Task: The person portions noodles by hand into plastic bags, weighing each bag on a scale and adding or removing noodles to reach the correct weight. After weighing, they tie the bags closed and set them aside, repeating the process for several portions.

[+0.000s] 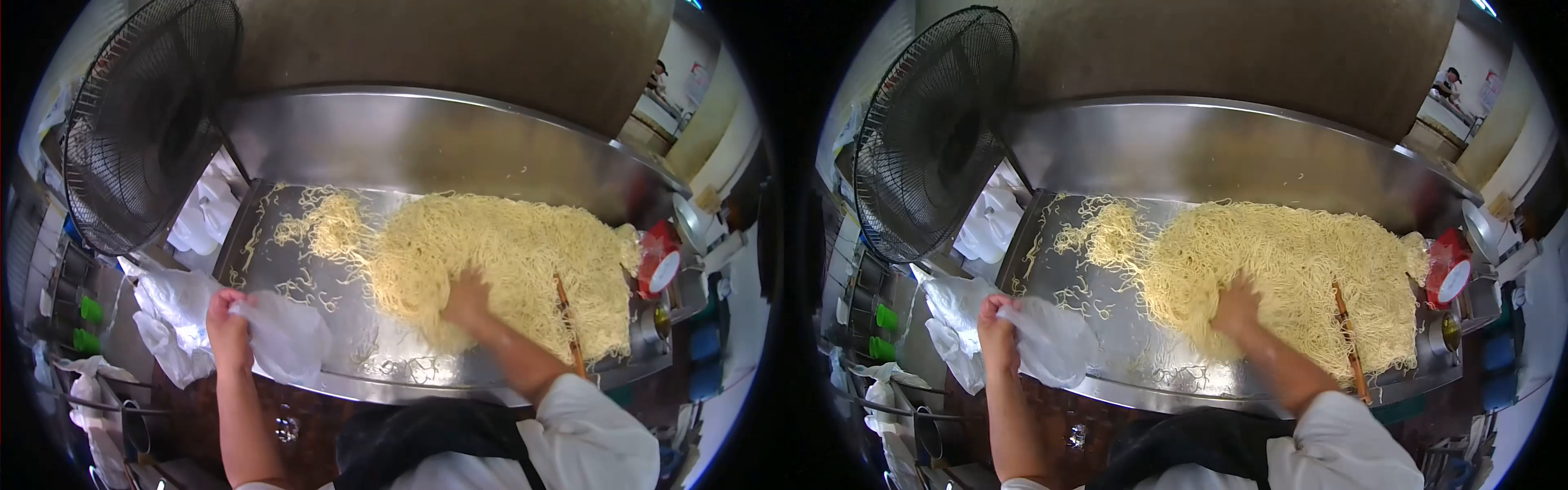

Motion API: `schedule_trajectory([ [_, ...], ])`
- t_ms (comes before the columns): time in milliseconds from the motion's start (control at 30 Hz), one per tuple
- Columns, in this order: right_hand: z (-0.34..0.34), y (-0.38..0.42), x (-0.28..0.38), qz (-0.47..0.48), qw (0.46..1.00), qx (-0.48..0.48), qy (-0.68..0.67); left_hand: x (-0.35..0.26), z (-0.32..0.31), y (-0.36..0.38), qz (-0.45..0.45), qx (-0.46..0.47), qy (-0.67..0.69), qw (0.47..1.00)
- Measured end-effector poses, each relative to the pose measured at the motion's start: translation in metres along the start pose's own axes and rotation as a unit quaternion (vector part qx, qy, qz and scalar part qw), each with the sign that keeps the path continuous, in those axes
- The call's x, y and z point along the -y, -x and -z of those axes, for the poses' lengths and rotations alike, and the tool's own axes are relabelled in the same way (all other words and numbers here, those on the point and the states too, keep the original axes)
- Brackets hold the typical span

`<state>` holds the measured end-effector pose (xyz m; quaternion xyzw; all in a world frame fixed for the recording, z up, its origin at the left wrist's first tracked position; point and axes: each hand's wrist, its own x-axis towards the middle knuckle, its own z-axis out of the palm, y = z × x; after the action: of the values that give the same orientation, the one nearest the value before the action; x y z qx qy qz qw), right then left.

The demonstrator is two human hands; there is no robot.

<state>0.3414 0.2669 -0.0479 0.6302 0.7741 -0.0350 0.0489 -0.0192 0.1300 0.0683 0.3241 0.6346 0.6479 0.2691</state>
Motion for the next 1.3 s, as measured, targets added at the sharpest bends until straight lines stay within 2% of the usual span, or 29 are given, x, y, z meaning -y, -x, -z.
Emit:
schedule_trajectory([
  [67,-0.018,0.013,0.002,0.013,1.000,0.003,0.006,-0.022,-0.021,-0.012,0.008,-0.019,0.011,1.000],
  [133,-0.023,0.019,-0.010,0.156,0.980,0.067,-0.106,-0.034,-0.039,-0.028,0.051,-0.035,0.081,0.995],
  [167,-0.026,0.020,-0.014,0.154,0.980,0.062,-0.111,-0.048,-0.052,-0.034,0.090,-0.040,0.135,0.986],
  [200,-0.031,0.022,-0.016,0.147,0.979,0.033,-0.139,-0.057,-0.079,-0.037,0.099,-0.093,0.217,0.967],
  [267,-0.027,0.025,-0.021,0.142,0.975,0.003,-0.168,-0.034,-0.069,-0.071,0.123,-0.061,0.249,0.959],
  [333,0.000,0.031,-0.028,0.045,0.951,0.039,-0.302,-0.032,-0.075,-0.083,0.148,-0.030,0.281,0.948],
  [367,0.012,0.030,-0.032,0.047,0.951,0.036,-0.303,-0.039,-0.092,-0.082,0.135,-0.009,0.306,0.942],
  [433,0.041,0.029,-0.040,0.059,0.894,0.019,-0.444,-0.046,-0.114,-0.084,0.122,0.008,0.332,0.935],
  [500,0.089,0.039,-0.042,0.054,0.889,-0.008,-0.455,-0.045,-0.129,-0.088,0.115,0.083,0.334,0.932],
  [533,0.105,0.042,-0.044,0.117,0.870,-0.073,-0.473,-0.048,-0.143,-0.084,0.115,0.083,0.335,0.931],
  [567,0.118,0.046,-0.047,0.180,0.844,-0.138,-0.486,-0.052,-0.163,-0.078,0.095,0.040,0.307,0.946],
  [600,0.128,0.051,-0.047,0.180,0.845,-0.140,-0.483,-0.053,-0.183,-0.070,0.076,-0.002,0.278,0.958],
  [633,0.137,0.056,-0.047,0.197,0.813,-0.163,-0.523,-0.051,-0.203,-0.060,0.037,-0.018,0.218,0.975],
  [667,0.144,0.059,-0.047,0.213,0.778,-0.186,-0.561,-0.044,-0.217,-0.046,-0.034,0.025,0.176,0.983],
  [700,0.149,0.058,-0.046,0.211,0.780,-0.187,-0.559,-0.039,-0.229,-0.024,-0.090,0.071,0.131,0.985],
  [733,0.155,0.055,-0.044,0.224,0.774,-0.105,-0.583,-0.028,-0.238,-0.009,-0.117,0.127,0.052,0.984],
  [767,0.158,0.052,-0.041,0.236,0.762,-0.023,-0.603,-0.023,-0.249,0.014,-0.128,0.165,0.089,0.974],
  [800,0.153,0.047,-0.035,0.234,0.762,-0.024,-0.603,-0.019,-0.256,0.036,-0.138,0.202,0.125,0.962],
  [867,0.126,0.025,-0.022,0.184,0.719,0.042,-0.669,-0.018,-0.250,0.066,-0.068,0.205,0.137,0.967],
  [900,0.099,0.012,-0.018,0.184,0.718,0.044,-0.670,-0.011,-0.237,0.076,-0.066,0.204,0.136,0.967],
  [933,0.062,-0.002,-0.013,0.102,0.577,0.154,-0.795,-0.003,-0.223,0.084,-0.102,0.205,0.105,0.968],
  [967,0.035,-0.014,-0.006,0.014,0.406,0.257,-0.877,0.006,-0.210,0.092,-0.137,0.205,0.073,0.966],
  [1000,0.014,-0.022,0.004,0.014,0.365,0.270,-0.891,0.016,-0.202,0.101,-0.134,0.203,0.069,0.968],
  [1033,-0.004,-0.025,0.017,0.060,0.375,0.255,-0.889,0.026,-0.194,0.111,-0.118,0.186,0.096,0.971],
  [1067,-0.020,-0.023,0.034,0.124,0.408,0.216,-0.878,0.034,-0.187,0.120,-0.100,0.166,0.123,0.973],
  [1200,-0.065,-0.037,0.090,0.354,0.492,0.074,-0.792,0.044,-0.154,0.135,-0.032,0.127,0.128,0.983],
  [1267,-0.069,-0.043,0.113,0.435,0.512,0.021,-0.740,0.052,-0.133,0.138,-0.048,0.196,-0.124,0.972],
  [1300,-0.071,-0.043,0.117,0.435,0.511,0.028,-0.741,0.057,-0.130,0.136,-0.043,0.191,-0.124,0.973],
])
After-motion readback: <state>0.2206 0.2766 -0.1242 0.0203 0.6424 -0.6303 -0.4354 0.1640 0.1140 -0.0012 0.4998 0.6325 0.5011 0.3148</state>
